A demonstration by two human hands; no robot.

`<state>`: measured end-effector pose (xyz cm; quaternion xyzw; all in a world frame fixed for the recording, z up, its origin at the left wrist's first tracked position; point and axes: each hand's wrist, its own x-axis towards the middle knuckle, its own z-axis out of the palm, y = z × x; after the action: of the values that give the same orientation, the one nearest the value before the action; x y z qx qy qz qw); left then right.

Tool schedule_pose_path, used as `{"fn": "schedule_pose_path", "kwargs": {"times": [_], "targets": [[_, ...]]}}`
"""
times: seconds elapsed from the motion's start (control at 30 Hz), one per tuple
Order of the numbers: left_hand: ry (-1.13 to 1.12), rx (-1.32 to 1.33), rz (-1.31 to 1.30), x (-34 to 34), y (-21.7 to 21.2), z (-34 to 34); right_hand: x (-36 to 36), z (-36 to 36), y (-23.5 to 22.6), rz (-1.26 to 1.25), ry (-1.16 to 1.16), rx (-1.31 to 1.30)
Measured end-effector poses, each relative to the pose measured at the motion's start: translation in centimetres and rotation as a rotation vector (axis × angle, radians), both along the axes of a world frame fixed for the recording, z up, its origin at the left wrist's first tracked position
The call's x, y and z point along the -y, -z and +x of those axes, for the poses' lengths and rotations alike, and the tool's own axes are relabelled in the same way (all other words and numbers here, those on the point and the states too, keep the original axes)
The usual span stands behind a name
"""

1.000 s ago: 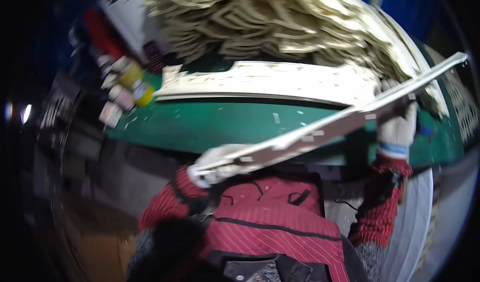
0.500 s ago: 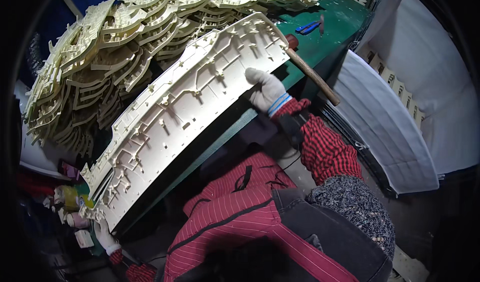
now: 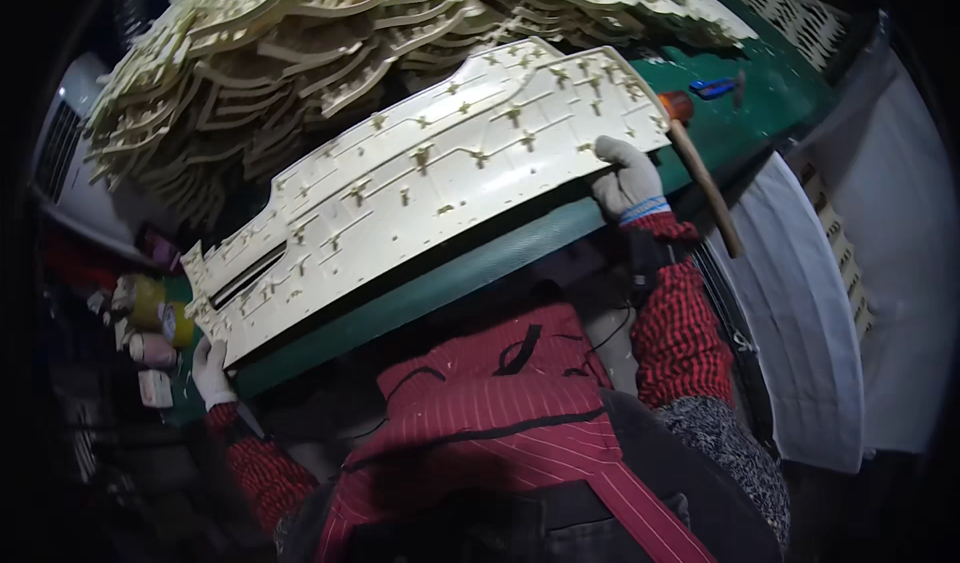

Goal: Assembling, hammering, and stacking large molded plastic components at a factory workstation.

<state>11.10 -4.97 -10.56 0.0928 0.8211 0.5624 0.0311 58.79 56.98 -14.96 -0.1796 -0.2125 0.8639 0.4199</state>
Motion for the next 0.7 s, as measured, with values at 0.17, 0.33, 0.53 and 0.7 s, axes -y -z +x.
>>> {"fn": "schedule_pose_path", "kwargs": {"times": [0.17, 0.33, 0.53, 0.7], "targets": [[-0.037, -0.044, -0.081, -2.4, -1.8, 2.3, -4.0, 3.5, 2.9, 0.000, -0.084, -0.032], [-0.078, 0.032, -0.051, -2.7, -3.1, 3.7, -4.9, 3.6, 2.9, 0.043, -0.096, -0.035], [0.066, 0.006, 0.137, -1.8, -0.5, 1.7, -7.1, 4.7, 5.2, 0.058, -0.002, 0.041], [0.282, 0.089, 0.762, 1.5, 2.9, -0.9, 1.4, -1.6, -1.3, 0.464, -0.328, -0.696]]}}
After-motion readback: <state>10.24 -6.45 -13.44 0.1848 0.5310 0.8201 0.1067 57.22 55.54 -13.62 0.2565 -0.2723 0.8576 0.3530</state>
